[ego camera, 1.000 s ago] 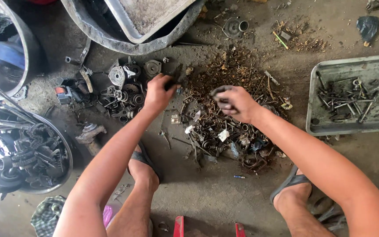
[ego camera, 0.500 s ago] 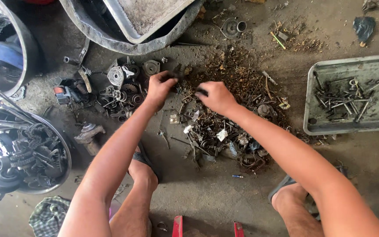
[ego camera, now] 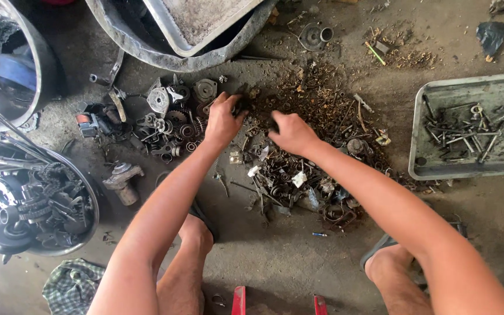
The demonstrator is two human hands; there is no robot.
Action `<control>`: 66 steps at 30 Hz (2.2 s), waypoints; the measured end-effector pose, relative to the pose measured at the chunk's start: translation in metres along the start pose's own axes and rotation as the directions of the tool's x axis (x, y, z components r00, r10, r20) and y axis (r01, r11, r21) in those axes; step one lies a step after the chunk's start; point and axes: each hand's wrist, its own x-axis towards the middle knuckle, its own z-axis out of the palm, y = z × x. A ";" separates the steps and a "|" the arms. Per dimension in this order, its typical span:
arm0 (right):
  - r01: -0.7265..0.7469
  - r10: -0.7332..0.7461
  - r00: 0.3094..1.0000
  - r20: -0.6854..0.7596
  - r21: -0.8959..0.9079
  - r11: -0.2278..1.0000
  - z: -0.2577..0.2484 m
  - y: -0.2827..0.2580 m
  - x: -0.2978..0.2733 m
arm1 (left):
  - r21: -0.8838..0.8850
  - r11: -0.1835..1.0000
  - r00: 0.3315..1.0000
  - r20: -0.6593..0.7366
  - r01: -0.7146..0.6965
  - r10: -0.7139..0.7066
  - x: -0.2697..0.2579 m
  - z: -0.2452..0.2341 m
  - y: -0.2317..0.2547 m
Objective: The person sits on the floor and sorts through a large pile of mixed metal parts and debris. They pick up various items, including bolts, springs, and gears, and place selected pieces into a metal tray to the right.
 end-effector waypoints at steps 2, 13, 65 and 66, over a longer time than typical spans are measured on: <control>-0.048 0.051 0.999 -0.006 0.213 0.976 0.005 0.023 -0.005 | 0.060 0.997 0.998 0.037 -0.043 0.041 -0.002 0.006 -0.007; -0.167 0.262 0.964 -0.055 0.640 0.750 -0.063 0.028 -0.111 | 0.154 0.984 0.973 0.226 -0.084 0.048 0.008 0.004 -0.015; -0.050 -0.096 0.838 -0.537 -0.250 0.967 -0.060 0.082 -0.121 | 0.444 0.779 0.889 0.101 -0.442 0.447 -0.008 0.025 -0.041; -0.010 -0.136 0.855 -0.500 -0.279 0.960 -0.059 0.072 -0.108 | 0.475 0.759 0.886 0.111 -0.446 0.451 -0.009 0.022 -0.052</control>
